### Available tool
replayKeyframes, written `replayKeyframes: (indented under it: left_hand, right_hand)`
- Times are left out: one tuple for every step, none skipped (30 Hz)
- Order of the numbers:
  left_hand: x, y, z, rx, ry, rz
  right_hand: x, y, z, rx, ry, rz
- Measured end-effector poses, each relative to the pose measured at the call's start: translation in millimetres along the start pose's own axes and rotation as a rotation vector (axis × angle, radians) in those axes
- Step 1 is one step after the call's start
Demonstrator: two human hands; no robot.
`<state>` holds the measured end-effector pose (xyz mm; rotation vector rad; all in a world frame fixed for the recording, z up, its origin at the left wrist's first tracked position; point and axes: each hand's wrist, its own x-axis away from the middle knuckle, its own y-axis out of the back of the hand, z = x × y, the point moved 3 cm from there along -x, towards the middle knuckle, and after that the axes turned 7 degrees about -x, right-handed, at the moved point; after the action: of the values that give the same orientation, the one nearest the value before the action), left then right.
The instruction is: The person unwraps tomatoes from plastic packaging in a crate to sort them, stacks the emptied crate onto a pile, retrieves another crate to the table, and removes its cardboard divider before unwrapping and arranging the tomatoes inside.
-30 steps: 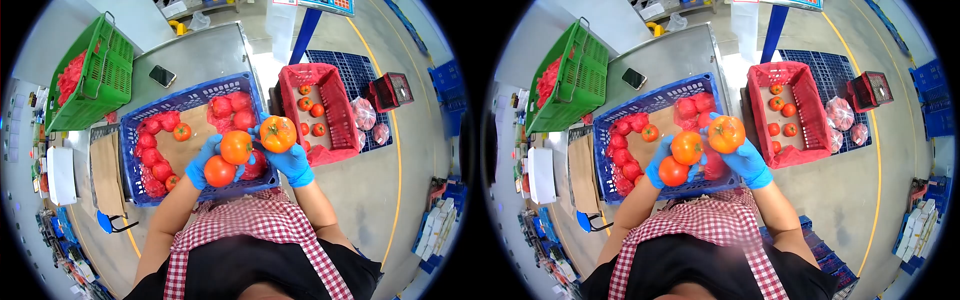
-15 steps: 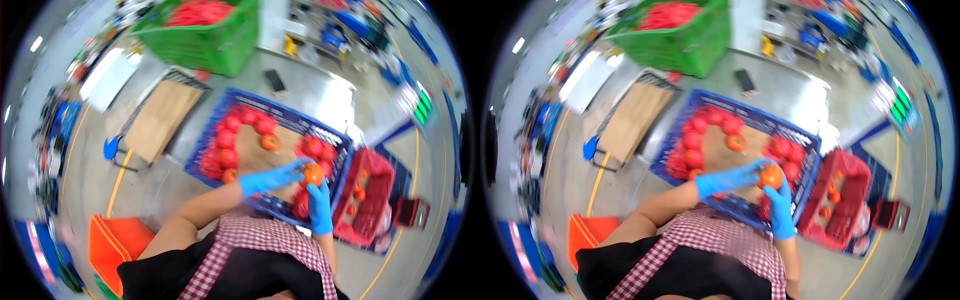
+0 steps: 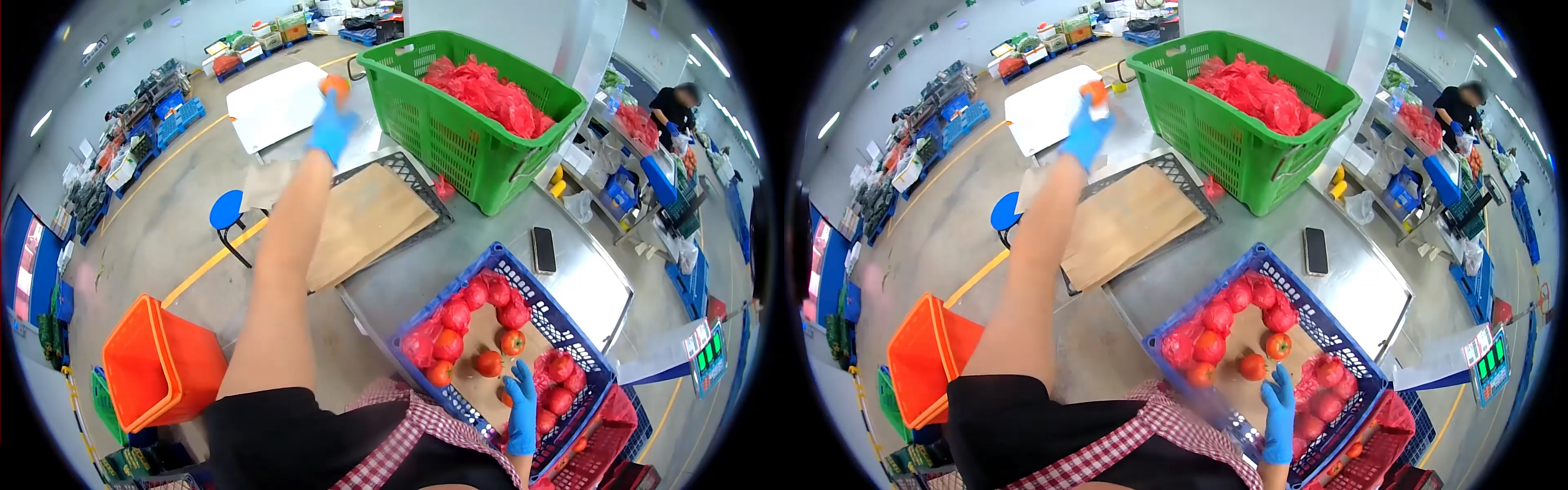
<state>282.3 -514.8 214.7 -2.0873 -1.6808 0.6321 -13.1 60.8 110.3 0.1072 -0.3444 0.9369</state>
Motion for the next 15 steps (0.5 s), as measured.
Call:
replayKeyframes:
  left_hand:
    - [-32,16,-27,0.1,0.076,-0.228]
    - [-23,2,-39,0.022,0.17,-0.294]
    - [-19,-7,-33,-0.434,0.053,-0.117]
    - [-11,-17,-20,-0.888,-0.072,0.074]
    - [4,-29,0,-1.339,-0.204,0.282]
    - [33,-47,41,-0.566,0.033,0.255]
    - [76,-75,61,-0.728,-0.011,0.47]
    - [106,-90,86,-0.524,0.177,0.597]
    - [130,-103,106,-0.309,0.369,0.709]
    - [144,-113,119,-0.342,0.372,0.707]
    - [161,-126,134,-0.37,0.384,0.72]
    - [181,-145,152,-0.387,0.413,0.755]
    - [194,-162,153,-0.412,0.34,0.869]
    - [209,-172,163,-0.452,0.379,0.873]
    - [222,-181,173,-0.498,0.4,0.88]
  right_hand:
    - [0,0,-1,-0.011,-0.012,-0.028]
    - [-1,1,-4,-0.01,0.009,-0.053]
    - [-2,3,-7,-0.018,0.008,-0.07]
    - [-2,4,-10,-0.032,0.002,-0.087]
    - [-2,5,-16,-0.05,-0.009,-0.105]
    - [-5,9,-24,-0.068,-0.026,-0.116]
    - [-5,10,-27,-0.065,-0.031,-0.103]
    - [-3,11,-23,-0.034,0.001,-0.104]
    - [-1,13,-17,-0.001,0.028,-0.107]
    - [-3,24,-19,0.03,0.066,-0.113]
    - [-5,36,-22,-0.002,0.079,-0.142]
    - [-7,51,-24,-0.015,0.116,-0.142]
    - [-3,55,-13,0.035,0.144,-0.171]
    - [2,62,-5,0.001,0.132,-0.215]
    - [5,70,-1,0.021,0.142,-0.238]
